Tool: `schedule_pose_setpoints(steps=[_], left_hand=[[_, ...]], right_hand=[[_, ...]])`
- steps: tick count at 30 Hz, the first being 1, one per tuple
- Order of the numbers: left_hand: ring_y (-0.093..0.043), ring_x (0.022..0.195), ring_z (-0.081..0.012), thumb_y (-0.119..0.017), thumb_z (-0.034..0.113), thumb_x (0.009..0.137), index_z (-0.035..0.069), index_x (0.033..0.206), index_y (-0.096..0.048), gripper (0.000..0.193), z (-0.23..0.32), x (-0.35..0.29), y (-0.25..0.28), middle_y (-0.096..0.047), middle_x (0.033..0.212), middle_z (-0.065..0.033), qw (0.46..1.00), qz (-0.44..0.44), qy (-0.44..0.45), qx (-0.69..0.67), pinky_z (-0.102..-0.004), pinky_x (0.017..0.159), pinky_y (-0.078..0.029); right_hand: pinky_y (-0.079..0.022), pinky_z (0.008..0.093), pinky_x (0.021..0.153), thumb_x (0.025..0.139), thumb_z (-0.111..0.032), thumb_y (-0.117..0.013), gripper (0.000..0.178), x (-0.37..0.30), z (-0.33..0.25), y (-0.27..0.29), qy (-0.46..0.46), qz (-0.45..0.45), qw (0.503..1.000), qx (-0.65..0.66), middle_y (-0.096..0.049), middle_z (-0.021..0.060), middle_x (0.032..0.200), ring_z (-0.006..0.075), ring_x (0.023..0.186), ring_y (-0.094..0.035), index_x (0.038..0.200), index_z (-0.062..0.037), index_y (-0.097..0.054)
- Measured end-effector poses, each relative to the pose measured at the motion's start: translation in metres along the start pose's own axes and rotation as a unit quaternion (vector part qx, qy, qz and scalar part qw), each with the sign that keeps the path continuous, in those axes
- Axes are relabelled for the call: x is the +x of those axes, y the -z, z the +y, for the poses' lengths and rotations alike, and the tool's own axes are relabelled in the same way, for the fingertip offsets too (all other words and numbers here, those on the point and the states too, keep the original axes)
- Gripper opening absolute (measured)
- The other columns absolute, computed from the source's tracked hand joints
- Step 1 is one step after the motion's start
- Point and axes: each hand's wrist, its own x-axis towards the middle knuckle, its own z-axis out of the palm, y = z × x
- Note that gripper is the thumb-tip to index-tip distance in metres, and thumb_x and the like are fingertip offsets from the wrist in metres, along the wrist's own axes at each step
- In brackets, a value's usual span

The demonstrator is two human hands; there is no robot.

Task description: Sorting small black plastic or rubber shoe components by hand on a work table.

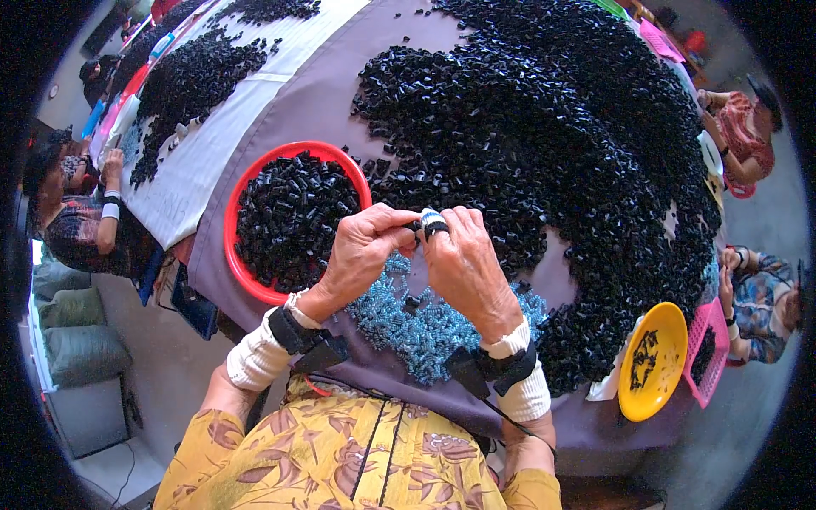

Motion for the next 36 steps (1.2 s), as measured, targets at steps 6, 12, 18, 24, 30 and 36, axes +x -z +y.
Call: schedule_pose_setpoints(steps=[6,12,18,24,30,36], left_hand=[[-0.06,0.073,-0.0104,-0.057,-0.007,0.081,-0.004,0.101,-0.065,0.022,0.001,0.002,0.001,-0.059,0.084,-0.0045,1.0,0.001,-0.012,0.014,-0.0216,0.066,-0.051],[-0.06,0.073,-0.0096,-0.057,-0.006,0.081,-0.003,0.1,-0.065,0.021,-0.003,0.001,0.005,-0.059,0.082,-0.0038,0.996,-0.008,-0.039,0.079,-0.0208,0.066,-0.051],[-0.06,0.074,-0.0095,-0.059,-0.002,0.082,-0.003,0.101,-0.065,0.02,-0.005,0.003,0.007,-0.063,0.086,-0.005,0.999,-0.021,0.028,0.025,-0.0211,0.067,-0.051],[-0.062,0.079,-0.0104,-0.061,0.004,0.083,-0.003,0.102,-0.065,0.02,0.0,0.004,0.006,-0.066,0.09,-0.0067,0.992,-0.027,0.096,-0.071,-0.0216,0.072,-0.051],[-0.063,0.079,-0.0113,-0.058,0.014,0.089,-0.003,0.102,-0.064,0.022,0.0,0.003,0.003,-0.066,0.089,-0.007,0.972,-0.03,0.148,-0.178,-0.0252,0.074,-0.053],[-0.063,0.076,-0.0125,-0.054,0.021,0.092,-0.001,0.092,-0.064,0.024,0.0,0.0,0.006,-0.065,0.084,-0.0064,0.961,-0.077,0.176,-0.198,-0.0268,0.073,-0.054]], right_hand=[[-0.042,0.0381,0.073,0.076,-0.002,-0.055,0.006,0.001,0.001,-0.001,0.017,0.01,1.0,-0.016,-0.053,0.0151,0.077,0.0293,0.077,-0.052,0.078,0.0037,-0.053],[-0.042,0.0377,0.073,0.074,0.001,-0.053,0.004,-0.002,0.004,-0.008,0.017,-0.018,1.0,-0.002,-0.053,0.0152,0.077,0.029,0.078,-0.052,0.077,0.0036,-0.052],[-0.041,0.0383,0.074,0.077,-0.003,-0.056,0.007,-0.002,0.011,-0.011,0.001,-0.02,1.0,0.014,-0.055,0.0141,0.079,0.0279,0.078,-0.053,0.081,0.0026,-0.055],[-0.038,0.0379,0.077,0.074,-0.028,-0.068,0.029,0.004,0.003,0.0,-0.021,-0.038,0.999,-0.015,-0.058,0.0102,0.076,0.0248,0.076,-0.054,0.072,0.0,-0.059],[-0.038,0.0381,0.076,0.068,-0.027,-0.072,0.029,0.003,0.01,-0.007,-0.012,0.044,0.998,-0.054,-0.057,0.0088,0.069,0.0237,0.072,-0.055,0.065,-0.002,-0.058],[-0.039,0.0372,0.075,0.065,-0.026,-0.073,0.028,0.004,0.008,-0.002,-0.019,0.019,1.0,-0.004,-0.057,0.0082,0.066,0.0235,0.067,-0.055,0.062,-0.0025,-0.058]])
